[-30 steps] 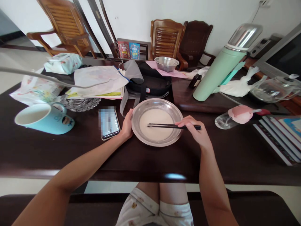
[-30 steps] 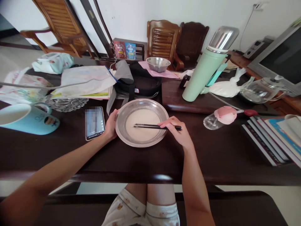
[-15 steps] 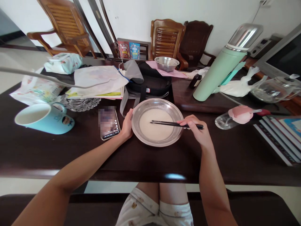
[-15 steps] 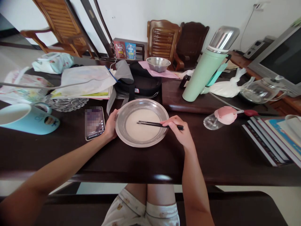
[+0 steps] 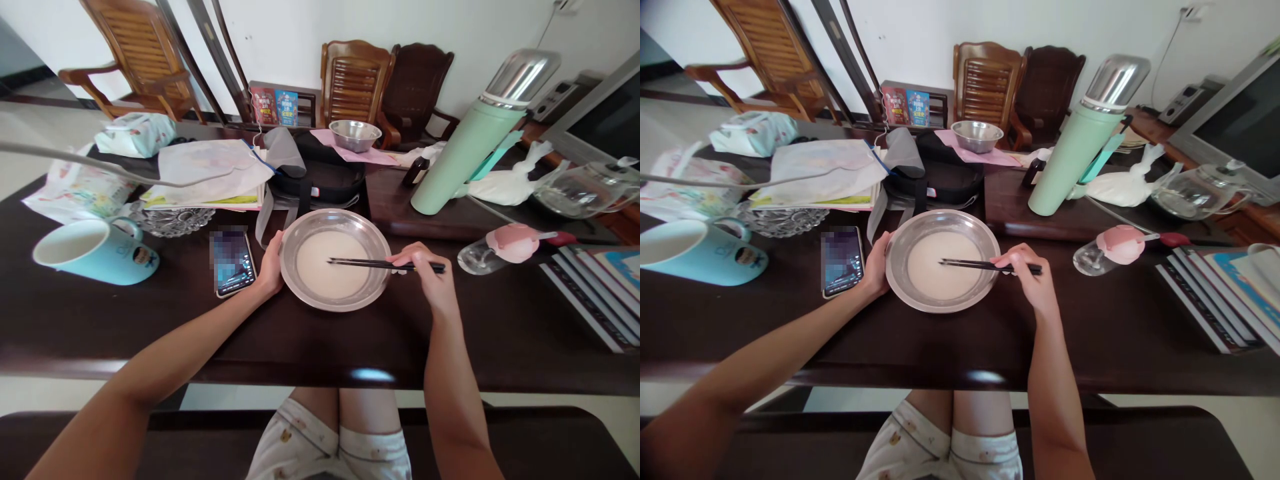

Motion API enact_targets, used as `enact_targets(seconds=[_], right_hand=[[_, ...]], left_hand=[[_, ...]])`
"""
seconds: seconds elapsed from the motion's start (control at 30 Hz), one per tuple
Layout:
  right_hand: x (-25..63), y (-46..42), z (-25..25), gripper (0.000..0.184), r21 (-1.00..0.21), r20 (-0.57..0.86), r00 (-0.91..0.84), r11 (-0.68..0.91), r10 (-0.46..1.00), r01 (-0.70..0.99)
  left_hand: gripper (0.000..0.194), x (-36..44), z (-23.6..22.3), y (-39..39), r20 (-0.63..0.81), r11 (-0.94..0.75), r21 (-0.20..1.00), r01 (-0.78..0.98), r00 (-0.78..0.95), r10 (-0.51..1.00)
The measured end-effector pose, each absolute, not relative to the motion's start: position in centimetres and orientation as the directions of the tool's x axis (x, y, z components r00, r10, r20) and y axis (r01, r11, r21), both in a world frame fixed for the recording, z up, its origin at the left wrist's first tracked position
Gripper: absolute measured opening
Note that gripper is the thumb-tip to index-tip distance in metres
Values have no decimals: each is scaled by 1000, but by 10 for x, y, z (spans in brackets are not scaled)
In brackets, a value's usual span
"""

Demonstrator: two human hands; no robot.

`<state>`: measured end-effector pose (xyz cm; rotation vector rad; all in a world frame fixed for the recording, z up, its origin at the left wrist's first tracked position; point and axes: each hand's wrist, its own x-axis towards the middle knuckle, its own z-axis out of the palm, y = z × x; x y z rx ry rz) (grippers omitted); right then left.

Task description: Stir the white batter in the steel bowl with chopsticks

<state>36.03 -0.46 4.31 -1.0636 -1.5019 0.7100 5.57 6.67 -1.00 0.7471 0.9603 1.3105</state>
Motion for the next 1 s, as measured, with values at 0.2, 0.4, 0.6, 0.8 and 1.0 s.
enact_targets(seconds=[0.2,0.4,0.6,0.8,1.0], right_hand=[[359,-6,44,40,-885,412,-114,426,904,187],[357,-4,44,33,-870,399,-59,398,915,291],[361,-6,43,44,-892,413,-34,412,910,185],[356,-4,45,35,-865,389,-108,403,915,299],[365,-8,43,45,-893,423,35,410,905,187]], left_hand=[[55,55,-11,67,-156,138,880,-454,-2,988],[56,55,-11,67,-149,137,876,-462,11,989],[55,55,-11,67,-154,138,887,-441,0,988],[54,56,-9,66,-146,136,884,-447,13,989],[55,56,-9,66,-143,138,890,-435,20,989]])
